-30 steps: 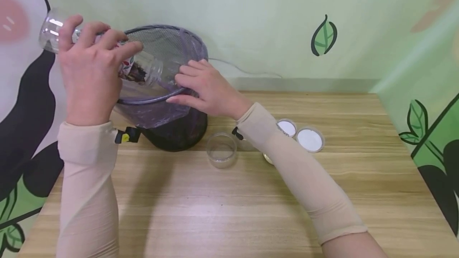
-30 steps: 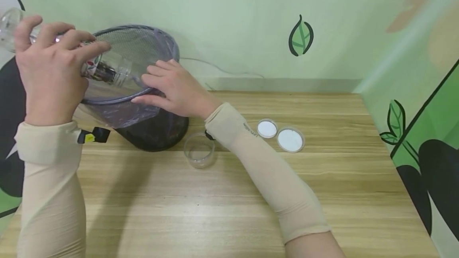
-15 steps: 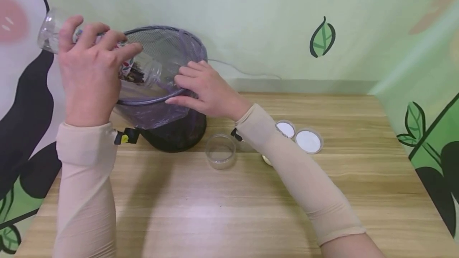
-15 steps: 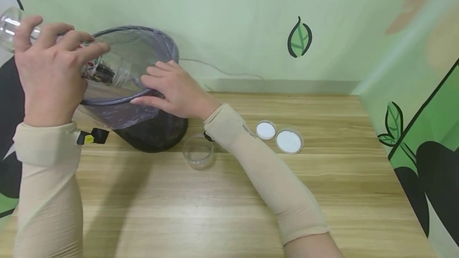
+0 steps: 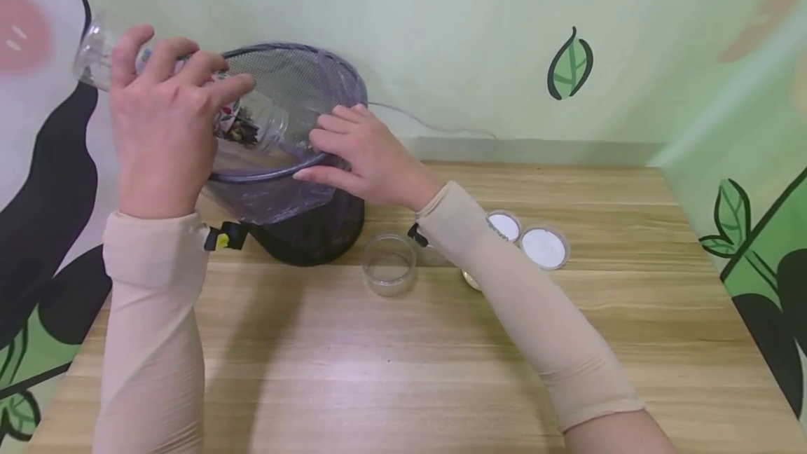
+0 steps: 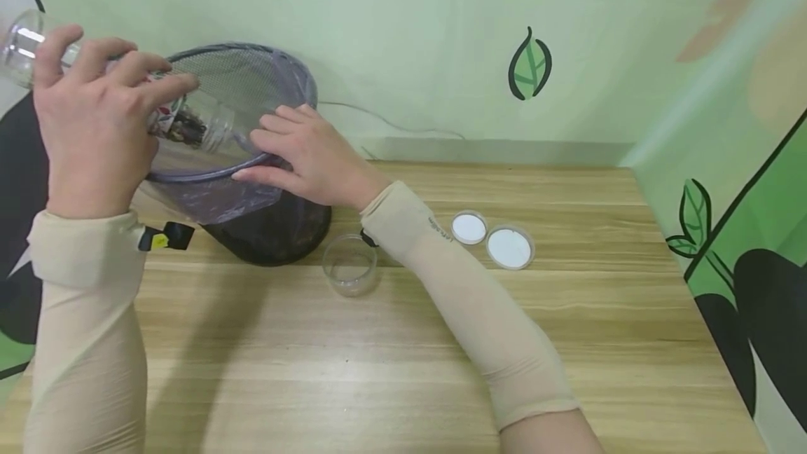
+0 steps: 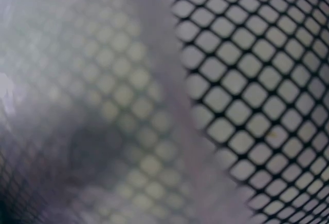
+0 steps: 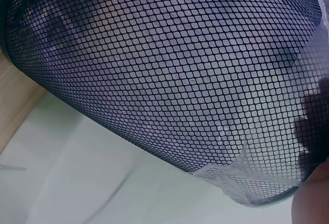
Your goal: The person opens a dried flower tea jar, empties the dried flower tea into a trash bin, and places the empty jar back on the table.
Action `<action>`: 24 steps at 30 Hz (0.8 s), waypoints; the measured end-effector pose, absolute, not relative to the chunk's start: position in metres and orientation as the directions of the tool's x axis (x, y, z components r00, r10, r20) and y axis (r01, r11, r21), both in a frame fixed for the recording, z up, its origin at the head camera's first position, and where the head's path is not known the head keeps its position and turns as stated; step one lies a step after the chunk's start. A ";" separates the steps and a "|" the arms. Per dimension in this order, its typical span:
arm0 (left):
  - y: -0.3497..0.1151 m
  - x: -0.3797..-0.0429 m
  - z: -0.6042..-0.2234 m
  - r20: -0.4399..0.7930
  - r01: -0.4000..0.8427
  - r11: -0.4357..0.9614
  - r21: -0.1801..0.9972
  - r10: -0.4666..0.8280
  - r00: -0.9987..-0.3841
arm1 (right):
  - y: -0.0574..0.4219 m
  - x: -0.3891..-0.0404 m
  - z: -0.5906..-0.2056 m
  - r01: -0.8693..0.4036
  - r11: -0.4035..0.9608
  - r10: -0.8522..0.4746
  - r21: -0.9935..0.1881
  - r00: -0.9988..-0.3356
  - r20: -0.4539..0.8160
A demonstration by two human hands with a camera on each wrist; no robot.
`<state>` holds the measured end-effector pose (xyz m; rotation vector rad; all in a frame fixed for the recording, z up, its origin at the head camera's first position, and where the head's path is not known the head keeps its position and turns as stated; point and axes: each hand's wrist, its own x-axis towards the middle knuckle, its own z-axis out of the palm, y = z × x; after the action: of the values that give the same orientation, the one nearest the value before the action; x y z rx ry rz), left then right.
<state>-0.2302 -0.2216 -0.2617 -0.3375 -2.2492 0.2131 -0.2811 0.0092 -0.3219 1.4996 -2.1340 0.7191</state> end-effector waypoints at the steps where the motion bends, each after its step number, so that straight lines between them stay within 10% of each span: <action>1: -0.222 -0.230 -0.261 0.717 0.171 0.945 -0.278 0.323 -0.618 | 0.009 -0.281 -0.322 -0.945 0.281 -0.721 -0.166 -0.322 0.614; 24: -0.226 -0.231 -0.260 0.699 0.239 0.921 -0.308 0.389 -0.600 | 0.006 -0.280 -0.322 -0.944 0.281 -0.725 -0.173 -0.326 0.606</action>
<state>-0.2312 -0.2260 -0.2595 -0.4438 -2.2394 0.2305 -0.2802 0.0065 -0.3223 1.5025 -2.1452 0.7213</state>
